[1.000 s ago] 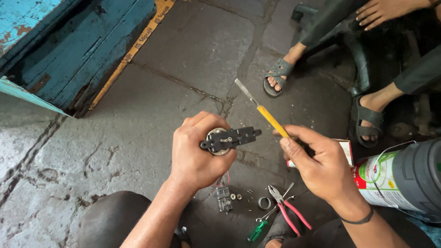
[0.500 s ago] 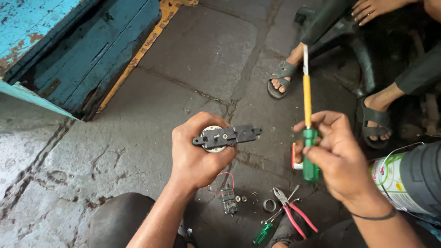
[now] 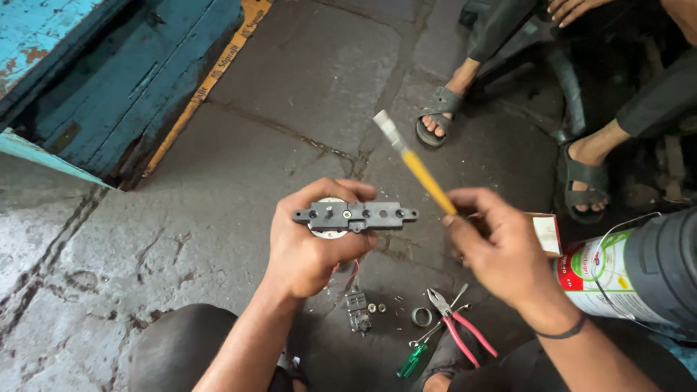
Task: The person disassembles a small electric motor and its housing using a screwdriver, removing screws one by one and separating the internal components.
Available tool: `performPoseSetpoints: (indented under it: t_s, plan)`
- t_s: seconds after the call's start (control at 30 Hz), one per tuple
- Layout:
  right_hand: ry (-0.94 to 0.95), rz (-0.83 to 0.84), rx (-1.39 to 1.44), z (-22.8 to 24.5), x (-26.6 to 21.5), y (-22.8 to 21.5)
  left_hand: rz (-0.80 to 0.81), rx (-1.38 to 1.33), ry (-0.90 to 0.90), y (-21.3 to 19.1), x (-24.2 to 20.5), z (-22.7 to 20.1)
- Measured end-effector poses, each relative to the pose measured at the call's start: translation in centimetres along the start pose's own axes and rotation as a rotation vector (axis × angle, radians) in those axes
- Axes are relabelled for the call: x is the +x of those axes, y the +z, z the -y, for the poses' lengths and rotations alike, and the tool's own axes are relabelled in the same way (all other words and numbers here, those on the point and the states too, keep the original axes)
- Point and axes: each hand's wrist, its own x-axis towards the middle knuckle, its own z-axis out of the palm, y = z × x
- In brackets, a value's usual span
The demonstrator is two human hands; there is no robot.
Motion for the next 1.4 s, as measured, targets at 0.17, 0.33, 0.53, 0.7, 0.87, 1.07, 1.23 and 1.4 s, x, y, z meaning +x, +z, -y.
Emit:
performPoseSetpoints:
  t_s: [0.17, 0.33, 0.53, 0.7, 0.87, 1.07, 1.23, 1.4]
  plan:
    - [-0.365, -0.004, -0.185, 0.8, -1.8, 1.6, 0.094, -0.161, -0.057, 0.7, -0.1, 1.2]
    - [-0.382, 0.048, -0.150, 1.0, -2.6, 3.0, 0.168, -0.266, -0.173, 1.3, -0.3, 1.4]
    - [-0.180, 0.023, -0.230, 0.2, -2.8, 3.9, 0.128, -0.445, -0.227, 1.6, -0.4, 1.9]
    - [-0.268, -0.026, -0.219, -0.9, -2.1, 4.7, 0.205, -0.486, -0.199, 2.2, -0.6, 2.7]
    - [-0.050, 0.128, -0.269, -0.8, -1.9, 4.7, 0.110, -0.505, -0.273, 2.6, -0.5, 3.4]
    - [-0.239, 0.067, -0.199, -1.0, -2.0, 5.0, 0.067, -0.621, -0.316, 2.2, -0.4, 3.3]
    - [-0.182, 0.042, -0.256, 0.0, -2.4, 5.3, 0.047, -0.650, -0.319, 2.4, -0.3, 3.7]
    - [-0.012, 0.153, -0.408, 0.4, -1.9, 5.6, -0.010, -0.663, -0.270, 1.7, -0.1, 4.0]
